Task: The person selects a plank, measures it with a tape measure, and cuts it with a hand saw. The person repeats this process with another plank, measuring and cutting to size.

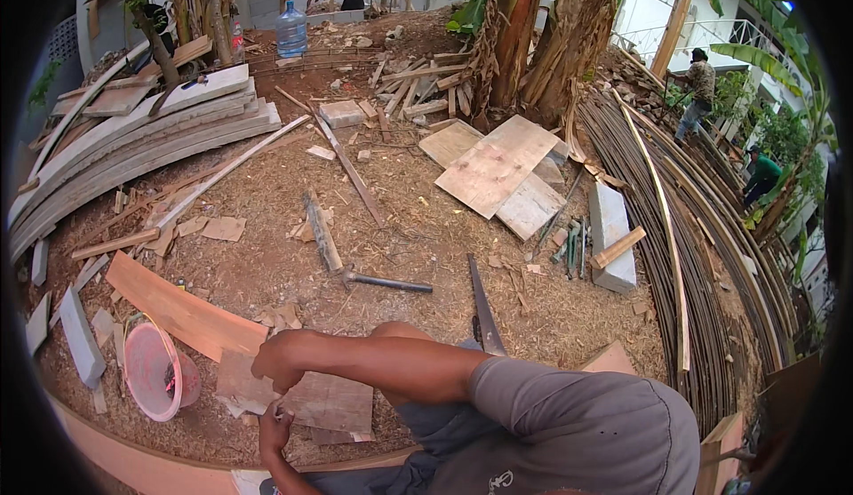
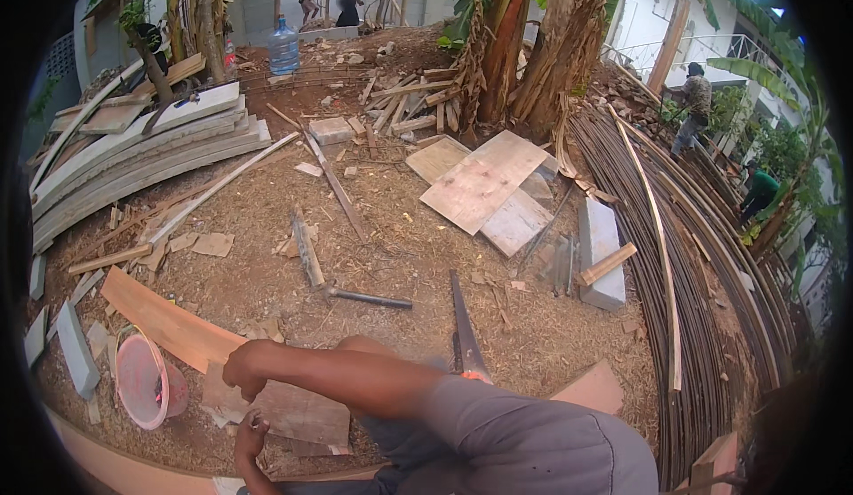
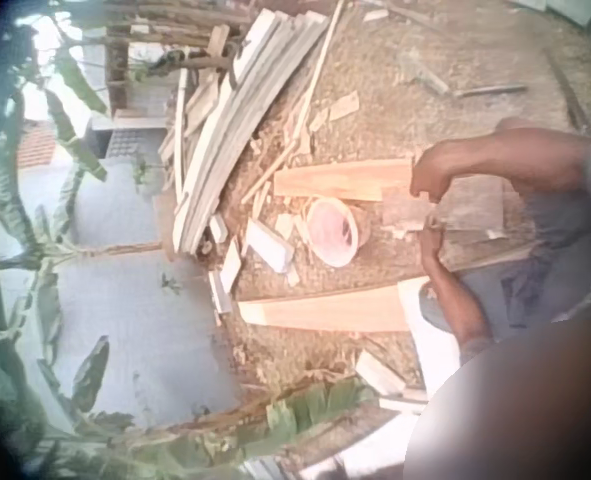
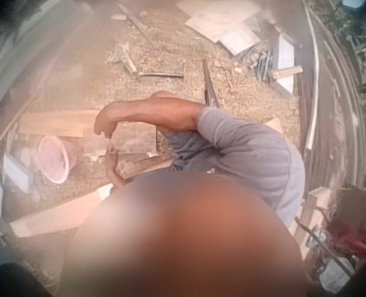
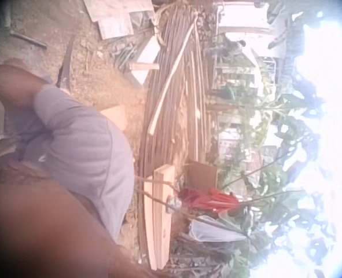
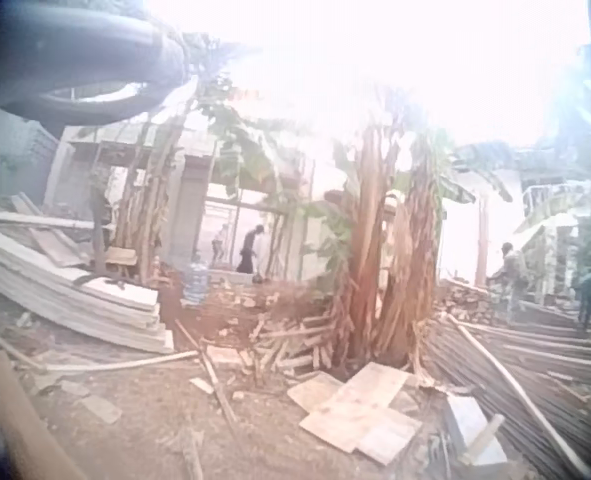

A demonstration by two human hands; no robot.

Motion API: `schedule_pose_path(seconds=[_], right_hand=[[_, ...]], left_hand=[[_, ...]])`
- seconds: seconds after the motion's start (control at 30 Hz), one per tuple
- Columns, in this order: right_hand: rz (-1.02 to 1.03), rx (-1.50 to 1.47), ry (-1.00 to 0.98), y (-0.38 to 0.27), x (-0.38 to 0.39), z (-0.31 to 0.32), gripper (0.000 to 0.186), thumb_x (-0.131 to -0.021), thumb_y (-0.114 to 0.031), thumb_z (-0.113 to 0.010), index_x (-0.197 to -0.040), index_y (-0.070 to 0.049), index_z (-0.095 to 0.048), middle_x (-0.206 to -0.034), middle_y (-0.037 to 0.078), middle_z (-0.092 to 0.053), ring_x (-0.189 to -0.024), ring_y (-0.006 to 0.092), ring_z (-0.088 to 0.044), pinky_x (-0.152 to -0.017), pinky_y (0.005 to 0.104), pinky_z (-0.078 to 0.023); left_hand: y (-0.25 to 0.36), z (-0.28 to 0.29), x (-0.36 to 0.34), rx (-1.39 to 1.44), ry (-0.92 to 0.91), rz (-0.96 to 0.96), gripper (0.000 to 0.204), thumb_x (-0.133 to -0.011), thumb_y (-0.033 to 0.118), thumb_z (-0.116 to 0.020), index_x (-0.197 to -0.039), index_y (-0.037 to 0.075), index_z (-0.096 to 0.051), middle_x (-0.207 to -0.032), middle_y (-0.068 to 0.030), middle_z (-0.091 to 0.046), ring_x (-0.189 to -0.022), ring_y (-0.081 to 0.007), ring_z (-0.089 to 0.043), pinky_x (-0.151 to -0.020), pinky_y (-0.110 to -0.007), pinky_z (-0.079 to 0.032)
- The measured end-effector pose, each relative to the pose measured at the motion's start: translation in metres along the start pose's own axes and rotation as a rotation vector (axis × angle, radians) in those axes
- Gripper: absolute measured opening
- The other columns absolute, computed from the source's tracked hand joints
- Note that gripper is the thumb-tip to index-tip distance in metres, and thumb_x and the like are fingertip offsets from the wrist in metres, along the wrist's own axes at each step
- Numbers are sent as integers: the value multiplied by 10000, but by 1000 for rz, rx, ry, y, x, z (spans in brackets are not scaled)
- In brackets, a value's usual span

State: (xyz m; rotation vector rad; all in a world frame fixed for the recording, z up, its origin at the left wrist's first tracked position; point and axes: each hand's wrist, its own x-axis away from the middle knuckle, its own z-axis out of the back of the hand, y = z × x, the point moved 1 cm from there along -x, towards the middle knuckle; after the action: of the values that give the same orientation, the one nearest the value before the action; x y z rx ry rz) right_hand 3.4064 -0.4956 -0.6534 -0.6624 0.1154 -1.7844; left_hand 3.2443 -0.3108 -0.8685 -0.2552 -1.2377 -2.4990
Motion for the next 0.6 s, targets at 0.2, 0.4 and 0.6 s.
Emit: schedule_pose_path(seconds=[0.2, 0.4, 0.6], right_hand=[[154, -104, -13, -13, 0, 7, 595, -834, -315, -747, -1356, -73, -596, -1117, 199, -715, -1087, 395, -672, -897, 485, -534], [167, -112, -14, 0, -20, 17, 592, -857, -337, -741, -1358, -67, -579, -1118, 218, -702, -1089, 411, -661, -897, 499, -524], [196, -145, -28, 15, -39, 17, 606, -860, -325, -742, -1372, -57, -560, -1143, 233, -690, -1113, 421, -645, -912, 505, -512]], left_hand=[[25, -2, -9, -113, -180, 10, 651, -877, 280, -773, -1410, 5, -518, -1188, -226, -692, -1085, -323, -684, -932, -411, -521], [17, 0, -31, -247, -206, 136, 680, -863, 326, -777, -1413, 18, -524, -1257, -219, -677, -1082, -346, -692, -940, -442, -521], [-18, 1, -43, -189, -158, 155, 642, -834, 414, -792, -1317, 31, -614, -1155, -277, -697, -1110, -409, -673, -921, -460, -527]])
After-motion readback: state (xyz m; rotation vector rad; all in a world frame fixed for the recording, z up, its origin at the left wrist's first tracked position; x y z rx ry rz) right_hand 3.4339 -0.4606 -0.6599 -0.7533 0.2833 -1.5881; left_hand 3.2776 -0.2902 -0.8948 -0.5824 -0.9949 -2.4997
